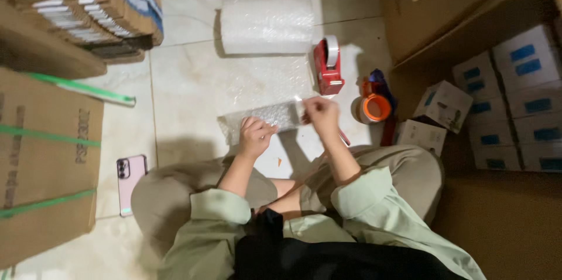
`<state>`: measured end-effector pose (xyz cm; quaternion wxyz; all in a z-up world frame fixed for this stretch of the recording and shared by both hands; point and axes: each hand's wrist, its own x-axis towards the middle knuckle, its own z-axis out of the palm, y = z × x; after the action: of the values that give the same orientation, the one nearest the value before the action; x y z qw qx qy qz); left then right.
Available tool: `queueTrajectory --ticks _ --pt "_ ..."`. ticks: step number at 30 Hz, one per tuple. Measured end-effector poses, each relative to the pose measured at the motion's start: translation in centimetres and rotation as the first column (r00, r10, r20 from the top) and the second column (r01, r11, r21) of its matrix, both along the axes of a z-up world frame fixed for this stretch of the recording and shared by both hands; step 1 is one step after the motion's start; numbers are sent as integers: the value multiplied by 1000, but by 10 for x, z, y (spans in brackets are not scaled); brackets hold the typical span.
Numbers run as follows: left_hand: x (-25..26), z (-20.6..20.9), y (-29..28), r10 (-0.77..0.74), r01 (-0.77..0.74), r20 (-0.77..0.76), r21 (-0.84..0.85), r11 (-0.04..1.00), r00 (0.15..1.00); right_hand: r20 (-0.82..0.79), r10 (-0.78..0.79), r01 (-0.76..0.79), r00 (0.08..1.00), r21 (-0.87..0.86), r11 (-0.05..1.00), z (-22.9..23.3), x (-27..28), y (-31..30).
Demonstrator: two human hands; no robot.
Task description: The person wraps small white boxes in bubble wrap and secures them with tape. They then place the wrapped boxes into a larger cardboard box.
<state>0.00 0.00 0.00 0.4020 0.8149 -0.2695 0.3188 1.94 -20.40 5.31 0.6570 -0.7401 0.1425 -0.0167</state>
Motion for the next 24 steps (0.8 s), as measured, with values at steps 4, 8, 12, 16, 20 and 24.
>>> queueTrajectory --ticks 4,8,12,16,20,24 --pt "-1 -1 4 18 -19 17 9 1000 1000 -241 206 -136 949 277 951 0 -14 53" --pt "1 -7 7 -11 11 -5 13 1000 1000 -327 224 -272 918 -110 956 -16 -6 56" --pt "3 -16 8 -24 24 -69 2 1000 997 -392 220 -430 893 -604 670 -23 -4 52" --pt "7 -16 12 -18 19 -128 2 1000 992 -258 254 -360 932 -745 562 -4 -28 50" --pt "4 -8 16 -57 66 -163 49 997 985 -67 321 -205 945 -885 418 -41 -33 41" --pt "-1 10 16 -48 69 -186 110 991 981 82 418 -58 905 -949 310 -59 -34 33"
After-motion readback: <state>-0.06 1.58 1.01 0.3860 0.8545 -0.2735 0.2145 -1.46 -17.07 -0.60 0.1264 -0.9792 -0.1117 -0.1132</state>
